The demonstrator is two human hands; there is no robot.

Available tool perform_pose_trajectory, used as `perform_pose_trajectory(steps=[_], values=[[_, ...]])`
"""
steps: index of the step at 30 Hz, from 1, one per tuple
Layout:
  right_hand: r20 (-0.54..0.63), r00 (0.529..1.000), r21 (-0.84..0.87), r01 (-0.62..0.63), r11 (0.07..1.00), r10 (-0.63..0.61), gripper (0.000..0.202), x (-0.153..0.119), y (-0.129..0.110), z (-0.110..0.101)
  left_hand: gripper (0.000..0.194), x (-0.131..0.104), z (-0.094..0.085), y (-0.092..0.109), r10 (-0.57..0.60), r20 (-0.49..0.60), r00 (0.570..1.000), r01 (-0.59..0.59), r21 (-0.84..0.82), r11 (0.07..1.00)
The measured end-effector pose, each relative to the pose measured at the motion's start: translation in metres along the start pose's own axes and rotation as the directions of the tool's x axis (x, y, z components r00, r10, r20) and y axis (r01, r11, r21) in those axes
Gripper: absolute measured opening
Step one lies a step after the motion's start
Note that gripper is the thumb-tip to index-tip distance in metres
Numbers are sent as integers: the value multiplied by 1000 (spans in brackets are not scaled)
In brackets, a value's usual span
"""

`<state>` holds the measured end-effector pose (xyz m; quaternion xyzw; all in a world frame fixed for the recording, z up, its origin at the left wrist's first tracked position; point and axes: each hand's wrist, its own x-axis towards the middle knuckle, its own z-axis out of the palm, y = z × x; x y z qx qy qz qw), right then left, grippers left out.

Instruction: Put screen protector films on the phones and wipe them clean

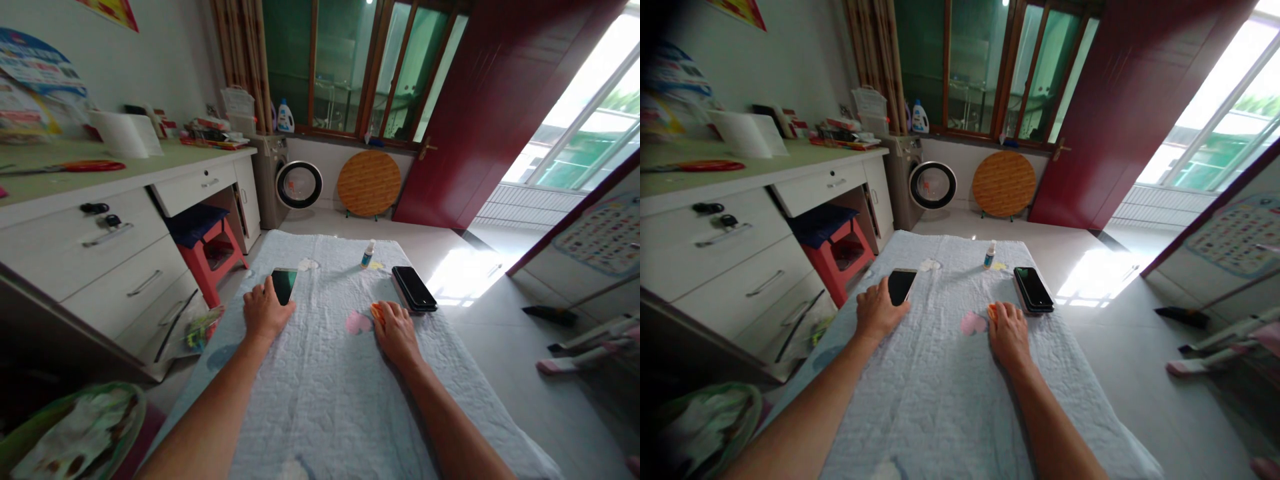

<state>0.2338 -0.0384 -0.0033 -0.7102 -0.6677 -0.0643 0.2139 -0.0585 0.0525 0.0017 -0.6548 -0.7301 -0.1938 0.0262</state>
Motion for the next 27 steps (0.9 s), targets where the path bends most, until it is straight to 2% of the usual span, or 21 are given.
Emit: perform_pose_trajectory(steps=[6, 8, 11, 14, 17, 21, 27], values=[[24, 1000, -19, -4, 1000, 5, 31, 0, 0, -1, 81, 4, -6, 0, -32, -101, 994, 22, -105, 994], [32, 999, -29, -9, 1000, 10, 30, 0, -1, -1, 78, 3, -8, 3, 15, -161, 987, -43, -167, 985], [37, 999, -37, -10, 999, 11, 28, 0, -1, -2, 70, -5, -11, 14, 169, -213, 962, -223, -259, 940], [37, 999, -38, -15, 999, 16, 27, 0, -1, -2, 67, -21, -11, 30, 342, -181, 922, -385, -341, 858], [37, 999, -36, -21, 999, 22, 27, 0, -1, -2, 68, -37, -7, 45, 457, -111, 883, -461, -398, 793], [46, 999, -13, -20, 1000, 20, 26, 1, -1, -2, 69, -48, 0, 55, 491, -47, 870, -467, -396, 790], [48, 999, 9, -11, 1000, 11, 31, 2, 0, 0, 66, -52, 5, 61, 441, 63, 895, -402, -309, 862]])
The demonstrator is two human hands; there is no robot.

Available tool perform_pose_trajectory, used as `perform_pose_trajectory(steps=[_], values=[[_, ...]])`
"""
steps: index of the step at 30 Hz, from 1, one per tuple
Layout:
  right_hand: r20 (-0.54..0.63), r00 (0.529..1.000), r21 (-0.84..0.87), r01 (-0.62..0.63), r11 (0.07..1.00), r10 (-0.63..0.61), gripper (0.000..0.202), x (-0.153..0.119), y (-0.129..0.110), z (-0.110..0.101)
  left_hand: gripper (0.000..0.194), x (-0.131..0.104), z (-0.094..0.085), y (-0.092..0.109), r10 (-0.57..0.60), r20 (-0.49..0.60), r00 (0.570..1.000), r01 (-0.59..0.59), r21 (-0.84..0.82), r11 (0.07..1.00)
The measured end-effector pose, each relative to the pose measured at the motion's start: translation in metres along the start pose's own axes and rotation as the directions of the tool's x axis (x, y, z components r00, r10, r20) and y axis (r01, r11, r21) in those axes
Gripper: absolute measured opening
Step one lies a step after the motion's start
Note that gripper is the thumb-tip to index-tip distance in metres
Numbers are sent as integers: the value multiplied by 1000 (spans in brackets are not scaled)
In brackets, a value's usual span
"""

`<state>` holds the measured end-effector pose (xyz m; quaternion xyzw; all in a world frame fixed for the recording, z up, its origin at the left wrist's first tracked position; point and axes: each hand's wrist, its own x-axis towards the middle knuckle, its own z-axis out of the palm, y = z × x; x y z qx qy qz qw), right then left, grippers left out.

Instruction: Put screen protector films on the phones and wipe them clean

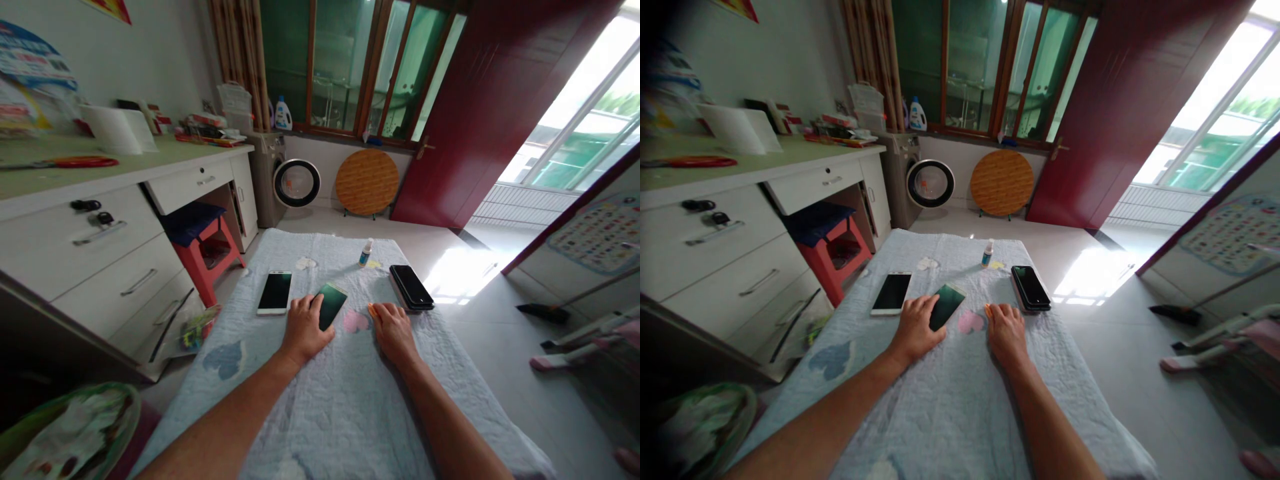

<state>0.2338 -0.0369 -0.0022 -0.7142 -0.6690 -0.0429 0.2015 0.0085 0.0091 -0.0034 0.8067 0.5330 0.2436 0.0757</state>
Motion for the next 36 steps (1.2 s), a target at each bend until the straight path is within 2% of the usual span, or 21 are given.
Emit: perform_pose_trajectory(steps=[4, 7, 13, 16, 19, 22, 27, 32, 36], values=[[-2, 1000, 8, 15, 1000, -15, 30, 0, 1, 1, 64, -3, -1, 5, -44, 49, 998, 40, 67, 997], [0, 1000, 22, 26, 999, -26, 30, 0, 2, 0, 70, -5, -7, 7, -34, 105, 994, 27, 72, 997], [13, 999, 56, 37, 998, -37, 25, 1, 1, -1, 96, -12, -17, 11, 49, 260, 964, -44, -24, 999], [19, 999, 87, 29, 996, -30, 25, 0, 2, -1, 96, -15, -18, 15, 91, 313, 945, -66, -91, 994], [6, 999, 150, 31, 988, -32, 25, 0, 2, -2, 86, -15, -16, 18, 96, 302, 949, -61, -124, 990], [-43, 996, 289, 87, 953, -78, 24, 0, -3, -5, 78, -14, -15, 18, 87, 265, 960, -59, -109, 992], [-88, 970, 493, 239, 836, -226, 26, -3, -24, -8, 84, -13, -12, 14, 84, 218, 972, -70, -73, 995], [-20, 938, 463, 315, 828, -346, 27, -8, -36, -1, 80, -14, -10, 13, 90, 211, 973, -81, -51, 995], [14, 940, 374, 311, 874, -341, 26, -5, -38, 4, 79, -14, -10, 14, 94, 219, 971, -89, -33, 996]])
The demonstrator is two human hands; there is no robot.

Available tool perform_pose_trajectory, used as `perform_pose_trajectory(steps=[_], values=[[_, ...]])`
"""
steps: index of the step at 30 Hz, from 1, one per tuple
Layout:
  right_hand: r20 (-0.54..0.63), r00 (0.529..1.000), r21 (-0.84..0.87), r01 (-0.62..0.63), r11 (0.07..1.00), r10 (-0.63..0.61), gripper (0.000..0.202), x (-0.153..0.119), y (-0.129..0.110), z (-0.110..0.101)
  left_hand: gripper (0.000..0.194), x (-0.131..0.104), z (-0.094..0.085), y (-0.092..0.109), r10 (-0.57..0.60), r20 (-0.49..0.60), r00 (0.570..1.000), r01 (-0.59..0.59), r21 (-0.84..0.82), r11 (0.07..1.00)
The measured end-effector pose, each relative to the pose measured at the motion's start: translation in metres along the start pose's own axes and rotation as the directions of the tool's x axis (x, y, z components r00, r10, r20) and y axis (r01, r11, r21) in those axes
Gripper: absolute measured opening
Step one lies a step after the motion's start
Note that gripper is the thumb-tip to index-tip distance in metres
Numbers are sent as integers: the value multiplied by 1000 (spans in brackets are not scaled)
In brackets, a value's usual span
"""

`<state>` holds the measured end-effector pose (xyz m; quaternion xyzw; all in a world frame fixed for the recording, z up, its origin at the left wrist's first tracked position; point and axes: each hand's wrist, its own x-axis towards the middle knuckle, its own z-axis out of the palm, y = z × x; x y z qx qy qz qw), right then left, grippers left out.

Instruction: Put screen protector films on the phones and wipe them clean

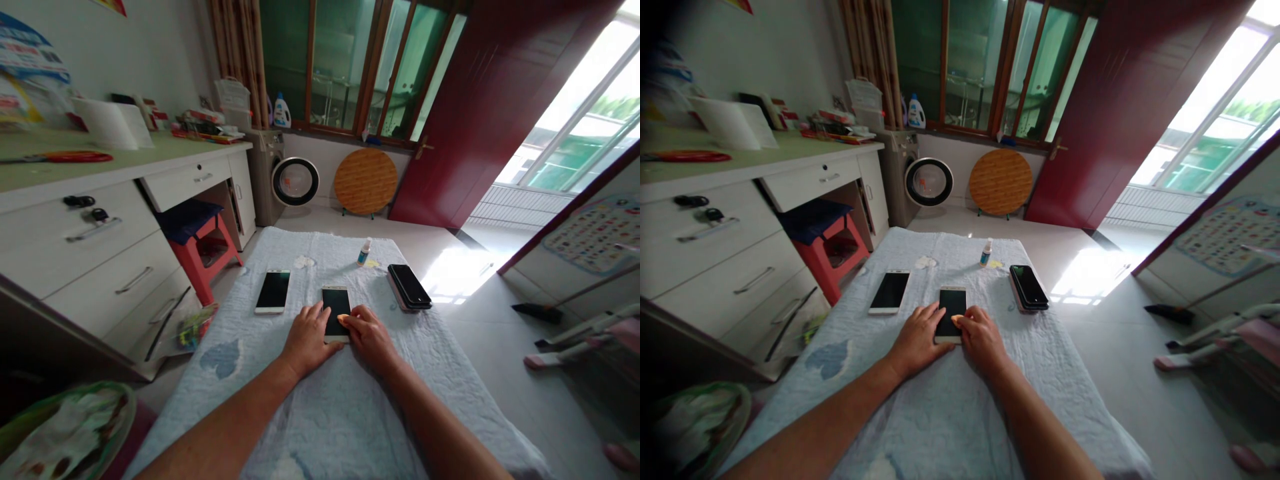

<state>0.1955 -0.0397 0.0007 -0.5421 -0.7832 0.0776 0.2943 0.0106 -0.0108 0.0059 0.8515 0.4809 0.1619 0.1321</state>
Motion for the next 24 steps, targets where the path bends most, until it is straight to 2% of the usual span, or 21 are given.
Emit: perform_pose_trajectory(steps=[6, 14, 19, 24], values=[[30, 998, -133, -55, 990, 59, 28, 32, 11, 4, 78, 0, -3, 1, 1, 10, 1000, -1, -11, 1000], [30, 976, -227, -202, 953, 214, 29, 81, 29, 13, 74, 1, -6, -1, 9, -3, 1000, -9, -73, 997], [61, 972, -208, -210, 955, 227, 28, 79, 27, 11, 79, 1, -4, -4, 5, -23, 1000, -7, -87, 996], [110, 978, -135, -163, 977, 178, 32, 52, 15, 1, 85, 1, -1, -4, 5, -33, 999, -8, -96, 995]])
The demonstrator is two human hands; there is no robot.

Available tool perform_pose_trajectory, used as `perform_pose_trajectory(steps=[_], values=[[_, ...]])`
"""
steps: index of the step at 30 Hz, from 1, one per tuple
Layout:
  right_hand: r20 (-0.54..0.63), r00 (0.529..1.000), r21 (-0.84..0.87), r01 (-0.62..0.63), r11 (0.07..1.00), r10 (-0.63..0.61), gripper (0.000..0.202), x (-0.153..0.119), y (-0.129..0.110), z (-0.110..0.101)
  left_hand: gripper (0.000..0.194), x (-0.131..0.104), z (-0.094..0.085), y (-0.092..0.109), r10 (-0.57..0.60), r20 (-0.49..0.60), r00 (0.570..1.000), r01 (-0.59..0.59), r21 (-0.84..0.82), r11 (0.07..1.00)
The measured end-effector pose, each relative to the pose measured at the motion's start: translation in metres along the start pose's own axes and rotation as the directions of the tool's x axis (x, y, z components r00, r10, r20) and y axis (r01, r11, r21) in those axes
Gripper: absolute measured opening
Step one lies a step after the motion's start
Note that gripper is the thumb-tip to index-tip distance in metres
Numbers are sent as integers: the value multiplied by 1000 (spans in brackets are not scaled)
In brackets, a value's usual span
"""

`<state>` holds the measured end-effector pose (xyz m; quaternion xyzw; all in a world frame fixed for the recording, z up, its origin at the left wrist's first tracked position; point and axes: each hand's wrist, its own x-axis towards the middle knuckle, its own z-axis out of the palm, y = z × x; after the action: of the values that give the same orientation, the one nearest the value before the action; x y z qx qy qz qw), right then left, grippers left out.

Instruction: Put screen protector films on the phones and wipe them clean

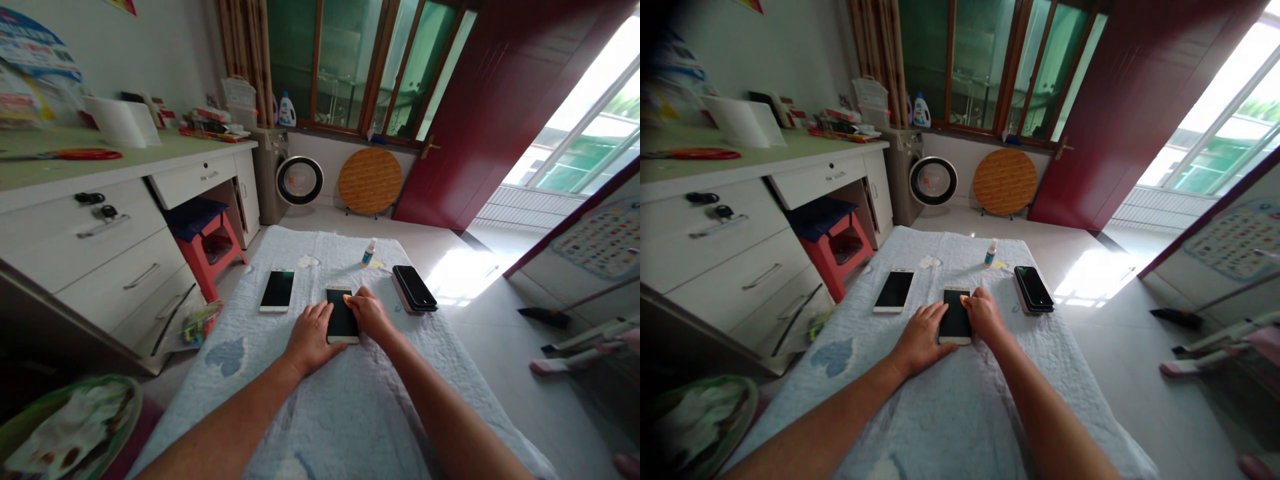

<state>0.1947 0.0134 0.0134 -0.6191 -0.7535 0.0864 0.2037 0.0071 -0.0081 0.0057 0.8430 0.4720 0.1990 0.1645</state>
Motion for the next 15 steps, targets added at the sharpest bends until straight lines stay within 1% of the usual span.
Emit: perform_pose_trajectory(steps=[2, 6, 9, 12, 15], values=[[8, 999, 35, 39, 999, -40, 32, -16, -5, -4, 85, 0, 1, 0, 2, -2, 1000, -2, 12, 1000], [33, 997, 87, 62, 994, -65, 34, -50, -17, -13, 83, 0, 2, 0, -7, -8, 1000, 7, 24, 1000], [39, 995, 121, 91, 988, -96, 36, -67, -22, -17, 82, 0, 2, 0, -9, -8, 1000, 9, 27, 1000], [47, 993, 119, 104, 987, -111, 35, -67, -21, -19, 81, 0, 2, 0, -6, -6, 1000, 7, 23, 1000], [39, 995, 73, 85, 994, -88, 34, -50, -14, -15, 79, 1, 2, 0, -9, -1, 1000, 9, 17, 1000]])
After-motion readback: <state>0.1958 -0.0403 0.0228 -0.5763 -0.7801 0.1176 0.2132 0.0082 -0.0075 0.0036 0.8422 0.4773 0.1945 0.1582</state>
